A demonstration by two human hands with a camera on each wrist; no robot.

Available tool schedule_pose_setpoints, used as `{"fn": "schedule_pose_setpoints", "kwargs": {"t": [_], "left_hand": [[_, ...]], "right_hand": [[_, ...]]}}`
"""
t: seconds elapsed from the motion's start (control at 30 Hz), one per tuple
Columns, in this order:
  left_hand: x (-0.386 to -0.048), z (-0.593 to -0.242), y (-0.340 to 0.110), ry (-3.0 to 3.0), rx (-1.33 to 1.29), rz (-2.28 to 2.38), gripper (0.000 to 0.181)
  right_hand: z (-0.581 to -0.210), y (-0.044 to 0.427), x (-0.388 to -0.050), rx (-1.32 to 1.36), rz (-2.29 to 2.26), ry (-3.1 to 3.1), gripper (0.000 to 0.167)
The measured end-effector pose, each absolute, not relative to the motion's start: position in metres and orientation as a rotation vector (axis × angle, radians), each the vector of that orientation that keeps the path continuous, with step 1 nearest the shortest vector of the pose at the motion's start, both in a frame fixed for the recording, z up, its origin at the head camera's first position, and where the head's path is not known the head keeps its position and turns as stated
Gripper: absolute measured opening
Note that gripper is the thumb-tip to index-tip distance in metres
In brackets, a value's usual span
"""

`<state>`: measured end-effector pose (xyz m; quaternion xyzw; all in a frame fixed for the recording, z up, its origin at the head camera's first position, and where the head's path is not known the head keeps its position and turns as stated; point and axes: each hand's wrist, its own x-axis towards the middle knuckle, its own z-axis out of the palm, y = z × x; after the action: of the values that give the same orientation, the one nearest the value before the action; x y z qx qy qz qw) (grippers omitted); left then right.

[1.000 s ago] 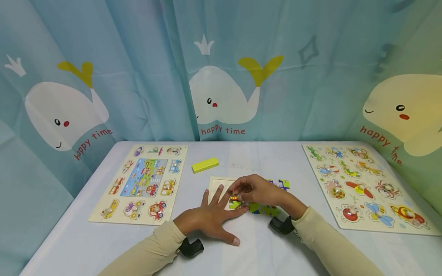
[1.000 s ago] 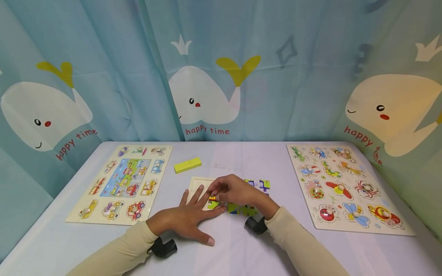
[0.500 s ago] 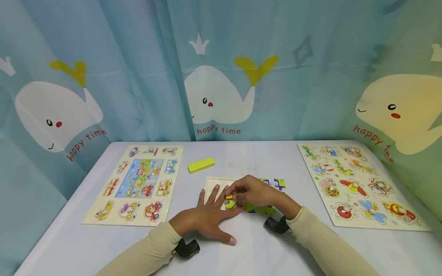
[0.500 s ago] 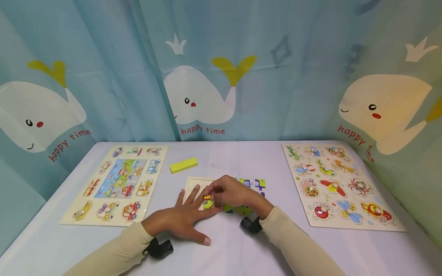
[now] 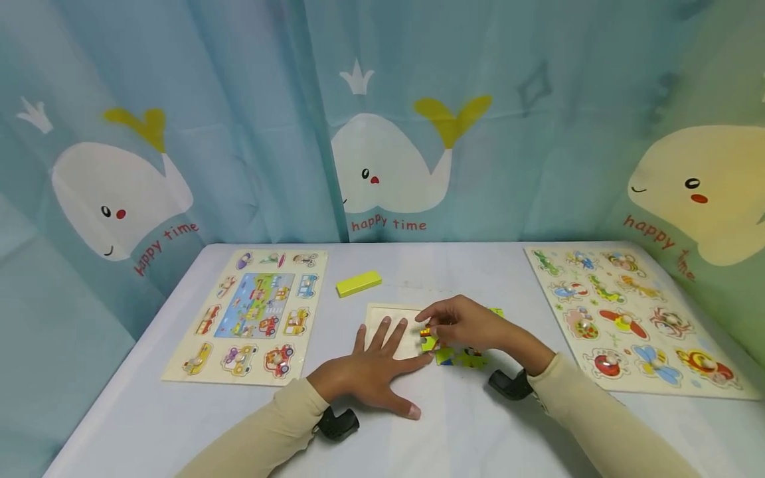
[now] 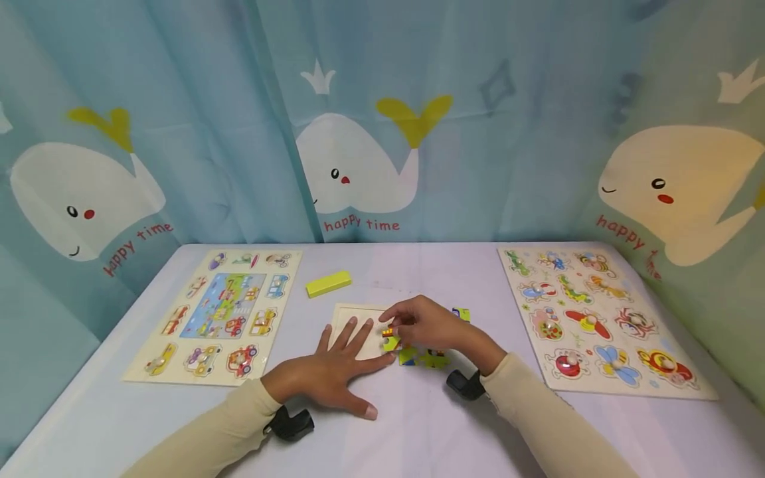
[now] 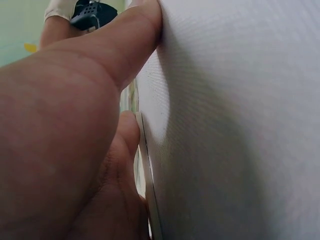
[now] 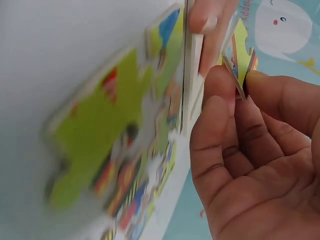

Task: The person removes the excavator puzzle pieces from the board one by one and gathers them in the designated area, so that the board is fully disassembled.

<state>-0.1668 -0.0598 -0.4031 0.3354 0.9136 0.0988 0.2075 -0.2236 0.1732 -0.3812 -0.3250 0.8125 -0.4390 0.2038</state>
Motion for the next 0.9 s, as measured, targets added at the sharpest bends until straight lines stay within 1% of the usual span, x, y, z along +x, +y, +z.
{"fn": "schedule_pose_setpoints", "kwargs": {"t": [0.2, 0.6, 0.9], "left_hand": [[-0.169, -0.403, -0.057, 2.552, 0.928, 0.286, 0.084], [-0.167, -0.402, -0.059, 2.557, 0.904, 0.285, 0.085], [-0.167, -0.403, -0.06, 2.56, 0.905, 0.286, 0.085]], "right_hand": [[-0.376, 0.196, -0.224, -0.866, -1.208, 2.316, 0.02], [-0.367, 0.239, -0.215, -0.818, -1.143, 2.392, 0.022], [-0.369, 0.263, -0.21, -0.768, -1.159, 2.365, 0.02]]}}
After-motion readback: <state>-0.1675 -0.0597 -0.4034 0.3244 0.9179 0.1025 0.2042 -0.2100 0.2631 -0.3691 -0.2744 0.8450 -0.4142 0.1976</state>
